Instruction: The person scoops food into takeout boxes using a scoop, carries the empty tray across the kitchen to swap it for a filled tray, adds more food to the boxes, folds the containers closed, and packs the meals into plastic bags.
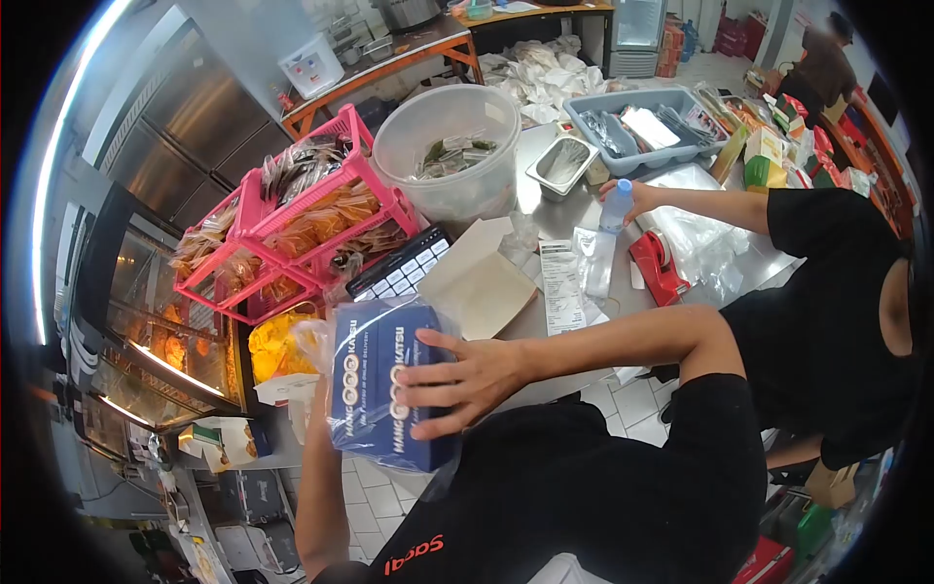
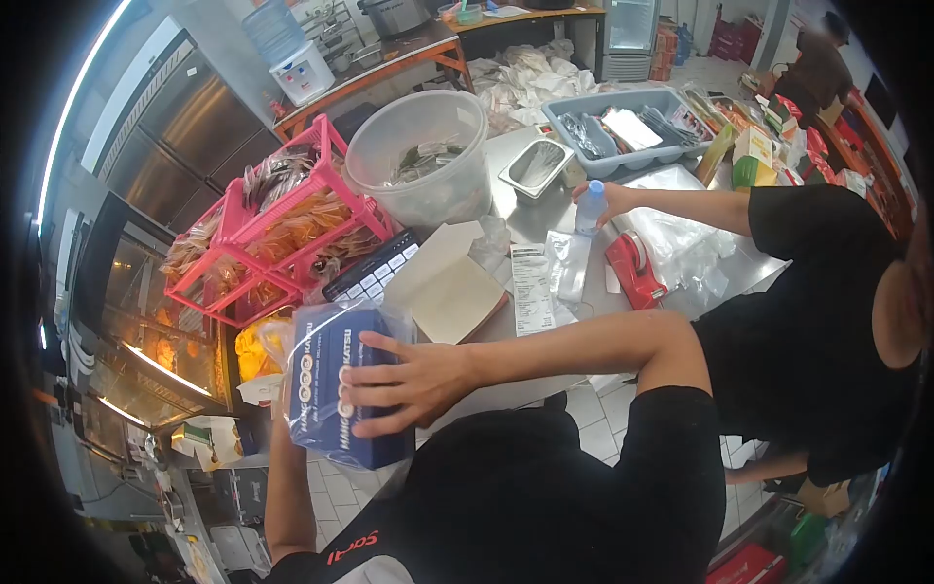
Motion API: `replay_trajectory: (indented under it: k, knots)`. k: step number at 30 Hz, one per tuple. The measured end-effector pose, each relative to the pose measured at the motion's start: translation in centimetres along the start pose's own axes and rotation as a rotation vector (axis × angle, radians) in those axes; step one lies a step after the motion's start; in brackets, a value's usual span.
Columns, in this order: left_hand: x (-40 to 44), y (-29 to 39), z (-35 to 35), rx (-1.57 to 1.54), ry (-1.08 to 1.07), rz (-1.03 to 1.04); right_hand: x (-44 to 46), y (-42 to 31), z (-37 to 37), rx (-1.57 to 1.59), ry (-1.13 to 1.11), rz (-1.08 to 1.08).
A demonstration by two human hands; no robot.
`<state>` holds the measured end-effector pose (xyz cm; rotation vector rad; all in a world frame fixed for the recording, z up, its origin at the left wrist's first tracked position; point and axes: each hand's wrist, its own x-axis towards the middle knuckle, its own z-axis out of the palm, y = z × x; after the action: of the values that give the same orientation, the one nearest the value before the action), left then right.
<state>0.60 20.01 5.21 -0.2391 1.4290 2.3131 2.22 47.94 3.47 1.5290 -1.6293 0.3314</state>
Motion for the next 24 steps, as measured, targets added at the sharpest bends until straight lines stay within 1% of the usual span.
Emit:
replay_trajectory:
  k: [2, 3, 4, 6, 7, 8, 10, 11, 12, 13, 14, 15, 16, 18, 19, 20, 21, 22, 23, 24]
  knots:
    - [-0.4, 0.4, 0.5, 0.139, 0.026, 0.068, 0.4, 0.2, -0.9, 0.475, -0.05, 0.291]
    - [-0.7, 0.9, 0.7, 0.242, 0.04, 0.12, 0.1, 0.0, -0.1, 0.46, 0.054, 0.381]
    - [-0.8, 1.2, 1.1, 0.372, 0.054, 0.184, -0.4, -0.5, 0.7, 0.451, 0.052, 0.382]
    - [-1.2, 1.6, 2.0, 0.664, 0.094, 0.319, -1.2, -2.3, 2.4, 0.723, 0.356, 0.797]
    - [-1.4, 1.7, 2.5, 0.817, 0.114, 0.389, -1.0, -3.6, 3.4, 0.921, 0.545, 0.982]
    - [-1.4, 1.8, 3.1, 0.948, 0.112, 0.445, -0.8, -4.3, 4.0, 0.925, 0.546, 0.981]
    - [-1.3, 1.8, 3.8, 1.127, 0.065, 0.517, -1.0, -5.0, 5.2, 2.077, 0.816, 1.546]
    - [-1.2, 1.6, 4.0, 1.193, 0.024, 0.539, -0.7, -3.4, 2.6, 2.414, 0.574, 1.775]
    - [-0.8, 1.1, 3.9, 1.201, -0.036, 0.531, -2.7, -3.7, 3.4, 2.418, 0.583, 1.778]
    - [-0.3, -0.2, 2.7, 1.089, -0.134, 0.475, -5.7, -4.3, 5.5, 2.303, 0.256, 1.761]
    - [0.0, -0.9, 2.3, 0.97, -0.227, 0.424, -7.7, -3.7, 5.7, 2.144, -0.064, 1.807]
    - [-1.1, 0.0, 6.0, 1.09, -0.167, 0.511, -9.6, -3.2, 5.8, 1.993, -0.379, 1.804]
    - [-0.6, -0.6, 5.1, 1.085, -0.168, 0.51, -11.1, -0.9, 4.7, 1.801, -0.692, 1.858]
    - [0.0, -2.8, 1.2, 1.185, 0.013, 0.503, -12.3, 1.9, 1.2, 1.245, -0.64, 1.864]
    - [-0.3, -3.5, 0.2, 1.337, 0.02, 0.579, -13.3, 3.7, -0.5, 0.977, -0.552, 1.923]
    - [-0.6, -4.3, -1.0, 1.337, 0.014, 0.567, -16.4, 5.6, -1.5, 0.726, -0.37, 1.735]
    - [-0.9, -5.5, -2.3, 1.421, 0.068, 0.573, -20.2, 7.8, -1.8, 0.549, -0.198, 1.715]
    - [-0.9, -6.6, -3.1, 1.501, 0.127, 0.578, -21.3, 10.5, -3.6, 0.167, -0.232, 1.564]
    - [-0.7, -7.7, -3.3, 1.494, 0.133, 0.561, -22.0, 13.2, -5.1, 0.035, -0.248, 1.633]
    - [-0.3, -8.7, -3.3, 1.579, 0.146, 0.558, -22.1, 15.4, -6.2, -0.082, -0.277, 1.664]
